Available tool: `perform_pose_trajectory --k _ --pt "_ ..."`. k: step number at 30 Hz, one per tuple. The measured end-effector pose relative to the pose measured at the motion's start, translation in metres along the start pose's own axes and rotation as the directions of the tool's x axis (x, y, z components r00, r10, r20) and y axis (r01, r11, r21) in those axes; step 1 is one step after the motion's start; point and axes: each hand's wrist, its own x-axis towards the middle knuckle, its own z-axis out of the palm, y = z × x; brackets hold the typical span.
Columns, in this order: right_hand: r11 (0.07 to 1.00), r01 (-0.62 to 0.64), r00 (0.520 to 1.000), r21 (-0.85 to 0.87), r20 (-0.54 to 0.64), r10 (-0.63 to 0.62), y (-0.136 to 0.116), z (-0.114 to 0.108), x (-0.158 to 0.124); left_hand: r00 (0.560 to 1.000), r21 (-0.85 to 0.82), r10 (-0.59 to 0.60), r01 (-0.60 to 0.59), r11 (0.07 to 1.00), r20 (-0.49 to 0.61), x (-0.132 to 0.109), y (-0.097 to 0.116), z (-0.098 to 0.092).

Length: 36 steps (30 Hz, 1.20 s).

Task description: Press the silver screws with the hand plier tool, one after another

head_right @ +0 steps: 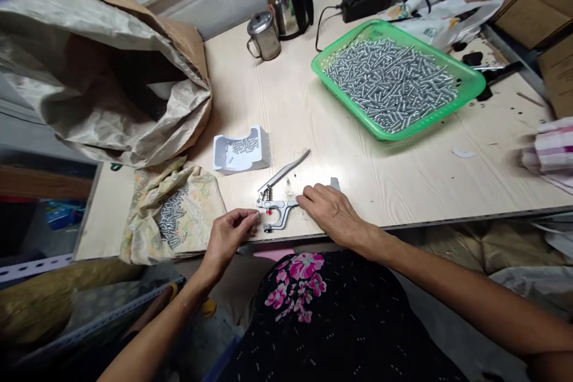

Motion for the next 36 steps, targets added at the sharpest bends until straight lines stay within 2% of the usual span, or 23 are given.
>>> perform_pose_trajectory --k 1,3,15,21,26,30,36 --pt "1.0 -0.003 1.0 0.001 -0.002 0.003 0.001 0.0 0.0 0.997 -0.081 -0.076 0.076 0.994 -0.002 0.0 0.002 0.003" --pt "1.0 -0.006 1.0 -0.002 -0.01 0.006 0.001 0.001 0.0 0.989 -0.156 -0.145 0.142 0.978 -0.007 0.0 0.003 0.009" --pt "0.998 -0.036 0.999 -0.049 -0.005 0.035 -0.002 0.0 0.002 0.982 -0.123 -0.186 0.183 0.975 -0.016 -0.002 0.004 0.019" --pt "0.995 -0.063 0.998 -0.071 -0.007 0.063 -0.003 0.0 0.003 0.971 -0.16 -0.233 0.237 0.958 0.047 0.001 0.004 0.02" --pt "0.995 -0.059 0.998 -0.083 -0.005 0.059 -0.003 0.0 0.003 0.976 -0.11 -0.215 0.218 0.97 0.04 -0.001 0.013 0.021" --pt "0.993 -0.061 0.998 -0.097 -0.011 0.06 -0.003 0.001 0.003 0.98 -0.009 -0.193 0.194 0.981 0.056 0.002 0.022 0.018" --pt "0.995 -0.069 0.998 -0.069 -0.01 0.068 -0.003 0.0 0.004 0.974 0.108 -0.189 0.177 0.978 0.122 0.008 0.019 0.012"
